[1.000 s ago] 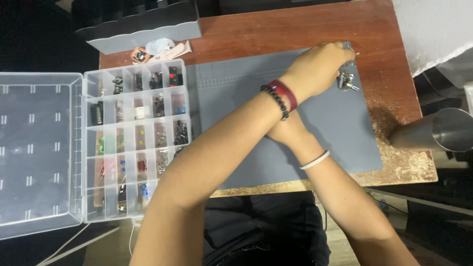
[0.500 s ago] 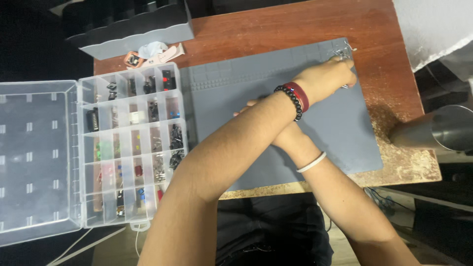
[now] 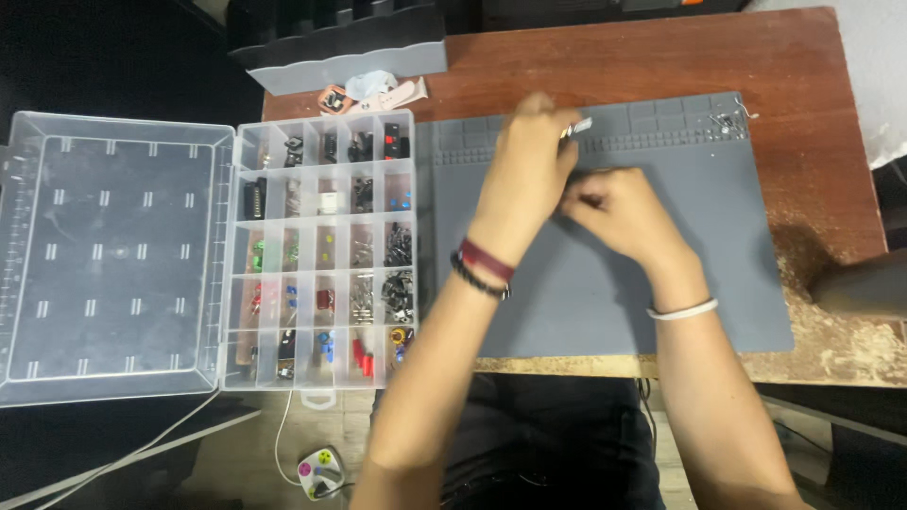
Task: The person assembles a small electronic component by hand, picking up small parts from a compartmentalized storage box and attaching them to a central piece on a gray mat.
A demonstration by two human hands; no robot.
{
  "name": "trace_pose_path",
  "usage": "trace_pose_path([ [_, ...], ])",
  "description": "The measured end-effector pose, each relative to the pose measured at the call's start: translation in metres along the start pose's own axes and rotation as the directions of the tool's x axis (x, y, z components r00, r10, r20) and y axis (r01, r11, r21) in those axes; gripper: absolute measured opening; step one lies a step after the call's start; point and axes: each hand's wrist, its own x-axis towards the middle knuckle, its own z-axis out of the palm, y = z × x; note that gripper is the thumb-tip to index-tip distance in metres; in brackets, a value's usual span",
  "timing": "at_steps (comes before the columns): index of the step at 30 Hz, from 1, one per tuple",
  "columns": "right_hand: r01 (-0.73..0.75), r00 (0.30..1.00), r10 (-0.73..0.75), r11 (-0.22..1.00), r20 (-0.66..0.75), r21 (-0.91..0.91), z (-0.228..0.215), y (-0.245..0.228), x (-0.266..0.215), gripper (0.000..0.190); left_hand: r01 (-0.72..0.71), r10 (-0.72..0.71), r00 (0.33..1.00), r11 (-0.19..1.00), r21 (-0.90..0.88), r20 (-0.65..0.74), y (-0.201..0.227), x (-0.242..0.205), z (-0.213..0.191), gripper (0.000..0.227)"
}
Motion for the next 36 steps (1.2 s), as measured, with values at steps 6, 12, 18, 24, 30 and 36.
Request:
trace_pose_path([
  [6, -0.111, 0.953, 0.156, 0.978, -0.260, 0.179, -0.010, 0.001, 0.001, 0.013, 0.059, -0.076, 0.992, 0.985, -0.159, -0.103, -0.028, -0.057, 0.012, 0.026],
  [12, -0.098, 0.955, 0.172, 0.953, -0.243, 0.286, -0.009, -0.018, 0.003, 0.005, -0.029, 0.006, 0.997, 0.955, -0.295, -0.078, -0.047, -0.072, 0.016, 0.040],
  [18, -0.099, 0.962, 0.160, 0.960, -0.223, 0.264, -0.005, -0.026, 0.002, 0.005, -0.007, -0.035, 0.990, 0.958, -0.285, -0.140, -0.045, -0.074, 0.016, 0.043],
  [24, -0.054, 0.966, 0.126, 0.952, -0.227, 0.301, -0.009, -0.034, 0.001, 0.005, 0.001, -0.110, 0.952, 0.934, -0.356, -0.285, -0.039, -0.077, 0.016, 0.026],
  [30, -0.102, 0.991, 0.131, 0.908, -0.042, 0.407, -0.003, -0.033, 0.000, 0.021, -0.151, -0.075, 0.868, 0.902, -0.404, -0.491, -0.031, -0.074, 0.027, 0.022],
  [36, -0.097, 0.991, 0.131, 0.870, -0.036, 0.484, -0.010, -0.045, 0.004, 0.026, -0.221, 0.018, 0.872, 0.906, -0.361, -0.488, -0.023, -0.075, 0.018, 0.030],
])
